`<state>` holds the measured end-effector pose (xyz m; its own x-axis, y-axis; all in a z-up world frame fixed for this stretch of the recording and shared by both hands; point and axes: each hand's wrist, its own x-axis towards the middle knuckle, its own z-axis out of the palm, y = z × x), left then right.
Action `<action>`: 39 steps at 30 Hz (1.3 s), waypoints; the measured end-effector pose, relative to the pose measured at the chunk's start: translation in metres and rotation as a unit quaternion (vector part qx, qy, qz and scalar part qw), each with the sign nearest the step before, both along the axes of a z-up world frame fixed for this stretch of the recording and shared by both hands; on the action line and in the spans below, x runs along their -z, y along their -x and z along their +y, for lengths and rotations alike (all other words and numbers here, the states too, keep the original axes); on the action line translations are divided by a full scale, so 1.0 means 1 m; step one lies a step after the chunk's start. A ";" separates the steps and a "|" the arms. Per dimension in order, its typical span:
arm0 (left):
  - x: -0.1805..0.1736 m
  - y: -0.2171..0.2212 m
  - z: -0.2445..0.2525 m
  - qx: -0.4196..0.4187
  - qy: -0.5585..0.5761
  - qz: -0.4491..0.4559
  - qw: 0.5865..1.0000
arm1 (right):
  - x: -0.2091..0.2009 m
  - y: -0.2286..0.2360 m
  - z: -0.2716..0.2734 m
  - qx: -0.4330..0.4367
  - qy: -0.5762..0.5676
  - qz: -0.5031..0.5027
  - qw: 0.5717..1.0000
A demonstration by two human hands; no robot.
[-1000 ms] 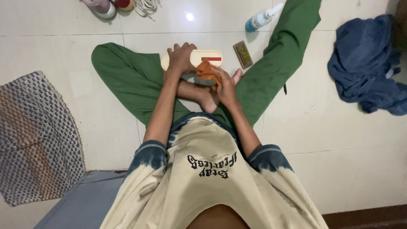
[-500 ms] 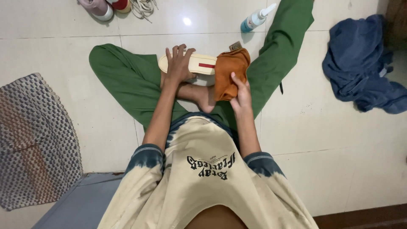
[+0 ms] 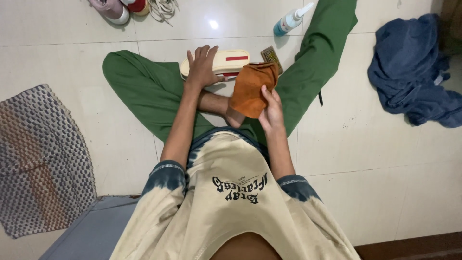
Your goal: Cleaning the sole of a sneaker using a brush and cleaning solution while sitting on the floor.
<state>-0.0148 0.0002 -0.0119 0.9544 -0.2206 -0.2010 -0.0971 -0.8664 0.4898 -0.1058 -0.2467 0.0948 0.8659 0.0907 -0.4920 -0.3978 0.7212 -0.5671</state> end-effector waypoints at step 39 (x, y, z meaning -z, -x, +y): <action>-0.108 0.079 -0.009 -0.046 0.637 0.249 0.728 | 0.025 0.016 0.002 -0.201 0.239 -0.138 0.940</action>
<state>-0.0940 -0.0085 0.0959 0.8557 -0.4704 -0.2156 0.3975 0.3307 0.8559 -0.1215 -0.2445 0.0698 0.9090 0.2644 -0.3223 -0.3750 0.1810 -0.9092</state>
